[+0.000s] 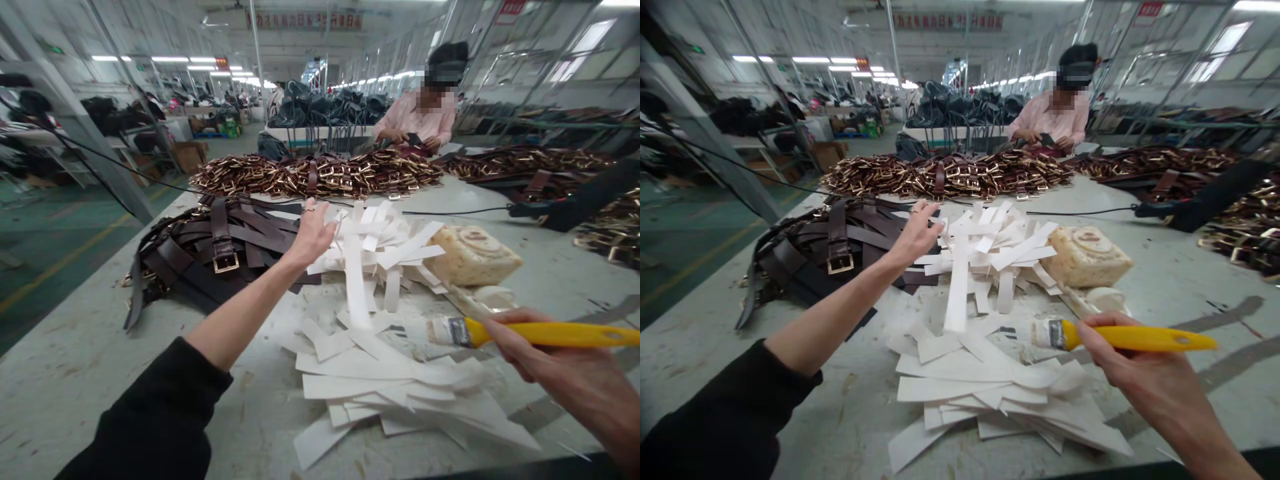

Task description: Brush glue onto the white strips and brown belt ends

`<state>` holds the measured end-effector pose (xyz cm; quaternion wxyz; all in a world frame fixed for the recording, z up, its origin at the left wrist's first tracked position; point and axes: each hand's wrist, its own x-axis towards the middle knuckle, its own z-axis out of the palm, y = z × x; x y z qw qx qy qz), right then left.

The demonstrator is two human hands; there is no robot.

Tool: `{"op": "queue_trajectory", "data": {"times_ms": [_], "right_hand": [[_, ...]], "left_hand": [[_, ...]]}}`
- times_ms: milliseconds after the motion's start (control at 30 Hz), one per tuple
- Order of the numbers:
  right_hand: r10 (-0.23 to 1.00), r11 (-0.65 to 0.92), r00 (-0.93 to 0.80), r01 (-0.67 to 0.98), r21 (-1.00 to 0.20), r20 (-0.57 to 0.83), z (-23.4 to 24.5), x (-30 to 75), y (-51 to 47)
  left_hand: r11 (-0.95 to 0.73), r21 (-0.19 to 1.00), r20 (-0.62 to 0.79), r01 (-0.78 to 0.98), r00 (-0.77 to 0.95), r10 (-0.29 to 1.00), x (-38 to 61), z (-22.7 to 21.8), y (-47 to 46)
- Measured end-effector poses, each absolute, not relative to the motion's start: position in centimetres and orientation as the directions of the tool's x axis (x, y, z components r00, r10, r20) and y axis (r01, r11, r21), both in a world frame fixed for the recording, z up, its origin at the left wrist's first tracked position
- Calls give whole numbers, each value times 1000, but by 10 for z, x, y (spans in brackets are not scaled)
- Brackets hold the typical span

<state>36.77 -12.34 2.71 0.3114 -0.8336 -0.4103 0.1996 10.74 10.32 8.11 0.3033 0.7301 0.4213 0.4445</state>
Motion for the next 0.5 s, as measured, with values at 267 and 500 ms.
{"op": "queue_trajectory", "data": {"times_ms": [267,500], "right_hand": [[838,-403,529,435,-805,-134,29,352,-120],[879,-265,470,336,-904,-83,27,317,-100]], "left_hand": [[-569,594,-76,569,744,664,87,0,24],[-614,563,-98,553,782,615,79,4,22]]}}
